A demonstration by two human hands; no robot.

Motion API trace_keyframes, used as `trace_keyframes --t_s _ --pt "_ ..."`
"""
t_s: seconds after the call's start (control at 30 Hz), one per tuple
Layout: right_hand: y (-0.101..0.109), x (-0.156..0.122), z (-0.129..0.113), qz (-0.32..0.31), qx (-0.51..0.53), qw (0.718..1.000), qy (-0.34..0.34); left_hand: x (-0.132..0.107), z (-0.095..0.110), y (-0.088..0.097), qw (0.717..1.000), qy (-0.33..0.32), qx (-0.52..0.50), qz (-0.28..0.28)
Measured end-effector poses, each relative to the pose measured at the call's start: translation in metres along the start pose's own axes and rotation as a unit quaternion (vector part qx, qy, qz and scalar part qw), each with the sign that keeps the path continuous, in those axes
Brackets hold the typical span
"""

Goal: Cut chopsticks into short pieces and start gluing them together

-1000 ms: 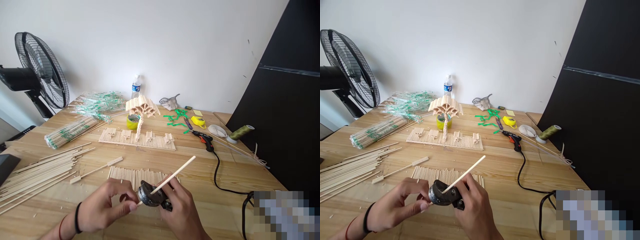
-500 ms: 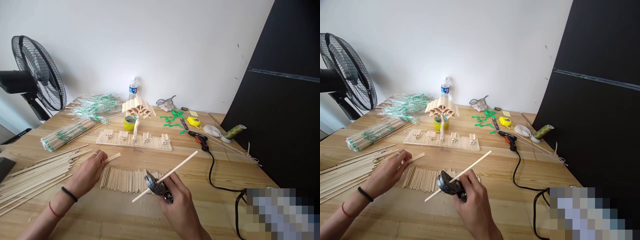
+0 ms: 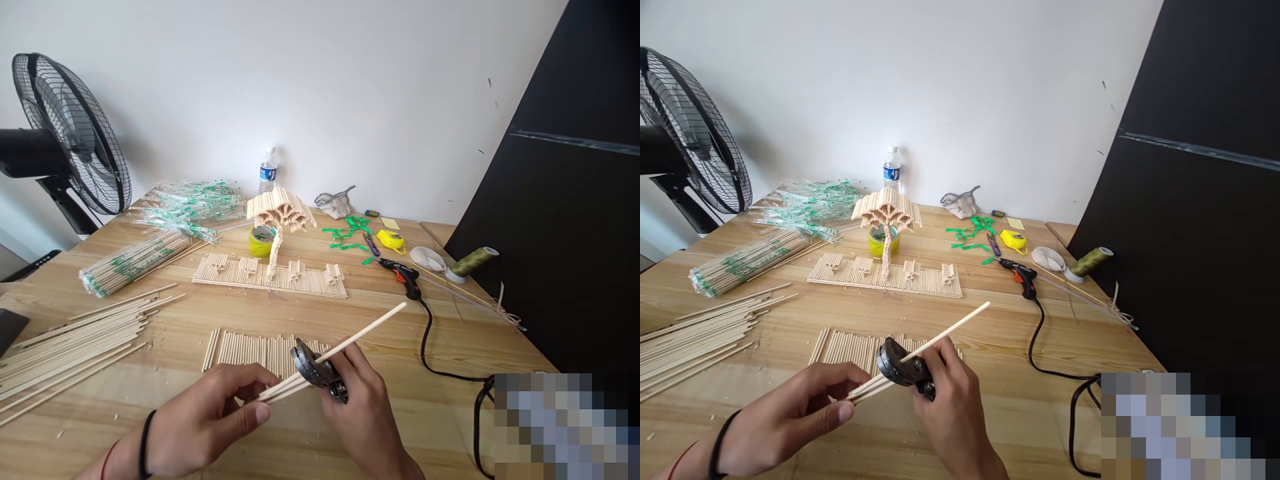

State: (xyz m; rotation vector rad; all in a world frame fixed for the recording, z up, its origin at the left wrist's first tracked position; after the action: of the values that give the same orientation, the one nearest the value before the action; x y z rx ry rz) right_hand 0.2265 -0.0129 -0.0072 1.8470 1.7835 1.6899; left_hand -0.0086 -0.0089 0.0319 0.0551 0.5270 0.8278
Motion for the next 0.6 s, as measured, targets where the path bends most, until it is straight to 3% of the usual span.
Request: trace_keyframes --t_s 0.43,0.6 --pt "-0.0003 -0.0018 0.0037 0.004 -0.038 0.999 0.019 0.0045 -0.0033 -0.0016 0.987 -0.017 -0.151 -0.050" --pt "-0.0030 -0.0019 -0.0004 -0.004 -0.036 0.999 0.027 0.0054 -0.0024 -0.0023 0.994 -0.022 -0.108 -0.016"
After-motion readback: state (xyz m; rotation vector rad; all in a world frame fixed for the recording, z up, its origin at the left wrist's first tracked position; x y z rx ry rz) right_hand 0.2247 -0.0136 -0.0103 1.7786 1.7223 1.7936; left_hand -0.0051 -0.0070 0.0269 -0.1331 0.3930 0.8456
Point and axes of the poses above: each hand's wrist, its own x-axis towards the middle knuckle, its own y-axis out of the back of the hand, z = x × y, the point moved 1 cm from there along x, towards the middle knuckle, and after that the axes turned 10 degrees about y, right-handed, at the moved point
